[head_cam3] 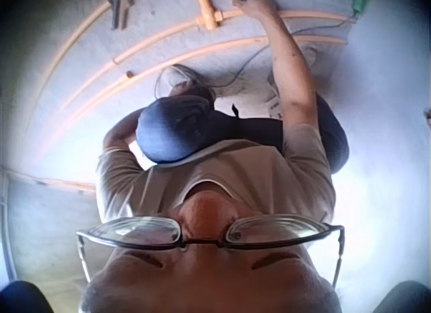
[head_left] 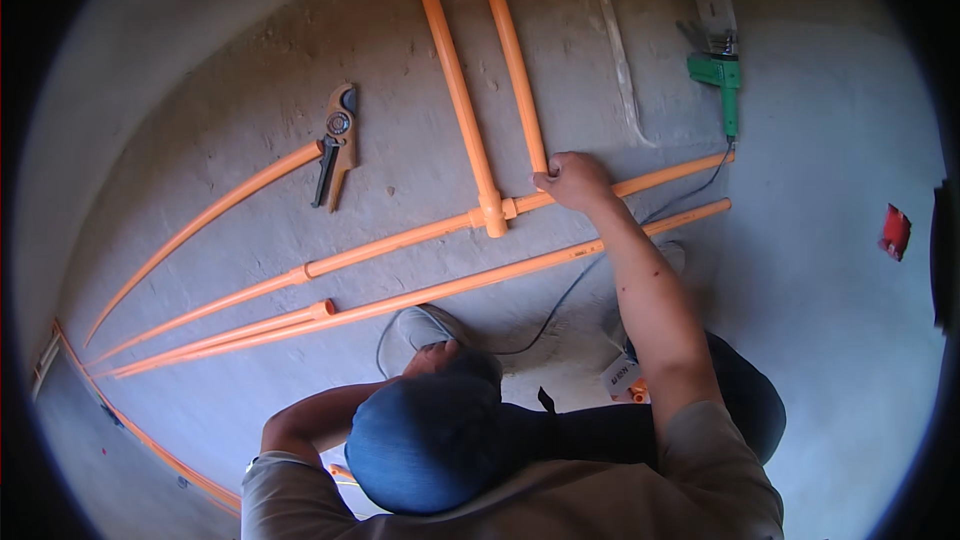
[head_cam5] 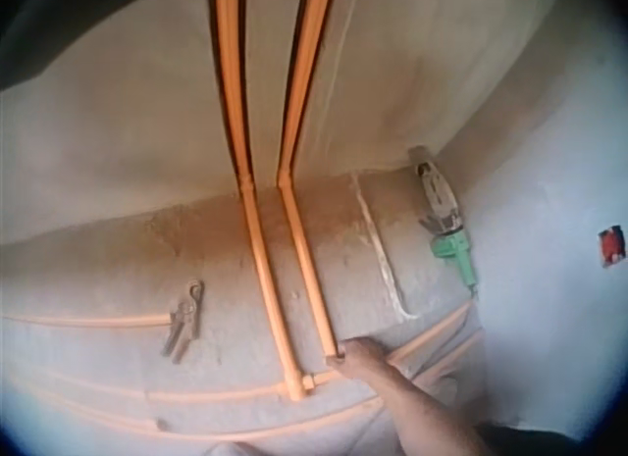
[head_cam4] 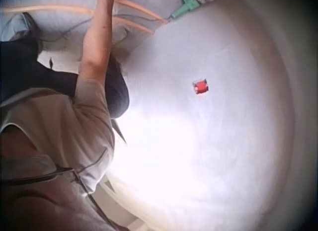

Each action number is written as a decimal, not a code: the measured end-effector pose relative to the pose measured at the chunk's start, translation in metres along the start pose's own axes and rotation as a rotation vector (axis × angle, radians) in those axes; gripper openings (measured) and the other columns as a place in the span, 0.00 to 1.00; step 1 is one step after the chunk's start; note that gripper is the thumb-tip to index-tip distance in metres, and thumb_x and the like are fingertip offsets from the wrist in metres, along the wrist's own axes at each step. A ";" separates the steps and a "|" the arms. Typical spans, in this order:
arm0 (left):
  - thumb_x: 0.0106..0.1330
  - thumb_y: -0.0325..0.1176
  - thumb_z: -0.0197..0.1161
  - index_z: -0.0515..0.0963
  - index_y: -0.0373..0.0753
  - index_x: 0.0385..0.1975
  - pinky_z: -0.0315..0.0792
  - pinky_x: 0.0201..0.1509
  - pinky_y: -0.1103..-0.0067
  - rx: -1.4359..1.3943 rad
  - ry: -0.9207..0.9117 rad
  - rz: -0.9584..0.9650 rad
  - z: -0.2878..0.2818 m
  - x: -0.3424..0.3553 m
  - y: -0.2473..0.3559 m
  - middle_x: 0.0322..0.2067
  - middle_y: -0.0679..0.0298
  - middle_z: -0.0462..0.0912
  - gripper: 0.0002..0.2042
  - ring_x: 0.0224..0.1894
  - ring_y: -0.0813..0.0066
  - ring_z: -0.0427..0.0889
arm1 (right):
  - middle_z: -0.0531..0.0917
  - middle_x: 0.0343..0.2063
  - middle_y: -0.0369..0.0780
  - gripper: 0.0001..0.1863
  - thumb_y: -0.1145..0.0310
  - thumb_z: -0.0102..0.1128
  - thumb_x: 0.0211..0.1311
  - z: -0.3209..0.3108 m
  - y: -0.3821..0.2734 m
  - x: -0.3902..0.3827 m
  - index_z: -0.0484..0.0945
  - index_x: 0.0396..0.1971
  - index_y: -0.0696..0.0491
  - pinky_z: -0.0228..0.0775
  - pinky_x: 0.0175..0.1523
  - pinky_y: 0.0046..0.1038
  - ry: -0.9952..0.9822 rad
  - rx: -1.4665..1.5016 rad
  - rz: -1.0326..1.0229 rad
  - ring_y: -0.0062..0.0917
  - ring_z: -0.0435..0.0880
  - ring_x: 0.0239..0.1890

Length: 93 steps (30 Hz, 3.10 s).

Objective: The person joins orange PVC conduits together by heating the ends with a fusion welder and pressing them into a joint connector, after cutting sections to length with a handheld pipe cutter.

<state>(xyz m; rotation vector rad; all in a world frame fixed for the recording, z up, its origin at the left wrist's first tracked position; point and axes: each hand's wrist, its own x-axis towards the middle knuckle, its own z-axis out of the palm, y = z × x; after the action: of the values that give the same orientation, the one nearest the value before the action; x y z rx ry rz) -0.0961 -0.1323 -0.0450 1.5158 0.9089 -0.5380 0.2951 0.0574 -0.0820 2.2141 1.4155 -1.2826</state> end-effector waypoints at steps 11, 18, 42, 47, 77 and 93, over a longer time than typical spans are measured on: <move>0.70 0.47 0.57 0.70 0.37 0.47 0.73 0.56 0.50 -0.023 -0.070 0.141 -0.015 0.008 -0.038 0.45 0.39 0.81 0.18 0.52 0.35 0.80 | 0.88 0.36 0.44 0.21 0.50 0.66 0.64 0.016 -0.006 -0.004 0.84 0.37 0.55 0.75 0.53 0.38 0.040 -0.015 0.077 0.38 0.86 0.44; 0.70 0.47 0.56 0.71 0.38 0.48 0.72 0.57 0.51 -0.014 -0.084 0.131 -0.014 0.007 -0.040 0.46 0.39 0.81 0.19 0.52 0.35 0.79 | 0.88 0.37 0.44 0.20 0.50 0.66 0.63 0.009 -0.005 0.006 0.84 0.37 0.54 0.75 0.54 0.39 -0.011 -0.040 0.075 0.39 0.86 0.46; 0.72 0.46 0.53 0.77 0.39 0.46 0.78 0.50 0.55 0.480 -0.296 0.061 -0.045 0.024 0.021 0.36 0.43 0.85 0.17 0.43 0.42 0.85 | 0.88 0.44 0.45 0.20 0.48 0.60 0.66 0.009 0.035 -0.005 0.88 0.35 0.51 0.73 0.58 0.48 0.028 0.198 -0.164 0.40 0.86 0.50; 0.67 0.39 0.58 0.79 0.39 0.34 0.79 0.37 0.53 0.904 -0.092 0.287 -0.139 0.071 0.100 0.29 0.50 0.84 0.10 0.32 0.46 0.86 | 0.86 0.44 0.42 0.16 0.52 0.64 0.65 0.033 0.063 -0.026 0.87 0.36 0.50 0.70 0.62 0.45 0.291 0.061 -0.318 0.38 0.83 0.52; 0.65 0.35 0.60 0.82 0.43 0.48 0.61 0.72 0.66 0.808 0.504 0.303 -0.138 0.206 0.141 0.49 0.59 0.83 0.14 0.59 0.62 0.77 | 0.83 0.53 0.37 0.17 0.43 0.66 0.60 0.022 0.032 -0.015 0.91 0.38 0.37 0.58 0.70 0.50 0.146 0.016 -0.128 0.36 0.73 0.65; 0.63 0.34 0.63 0.80 0.40 0.52 0.65 0.70 0.66 0.858 0.398 0.228 -0.146 0.192 0.159 0.51 0.56 0.83 0.17 0.61 0.59 0.77 | 0.88 0.44 0.45 0.18 0.50 0.70 0.57 -0.017 0.080 -0.013 0.88 0.40 0.48 0.77 0.55 0.39 0.426 0.264 -0.295 0.42 0.86 0.47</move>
<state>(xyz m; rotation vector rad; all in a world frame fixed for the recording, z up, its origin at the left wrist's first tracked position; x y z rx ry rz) 0.1175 0.0599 -0.0733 2.5384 0.8183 -0.4890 0.3679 0.0174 -0.0826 2.6522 1.8795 -1.1851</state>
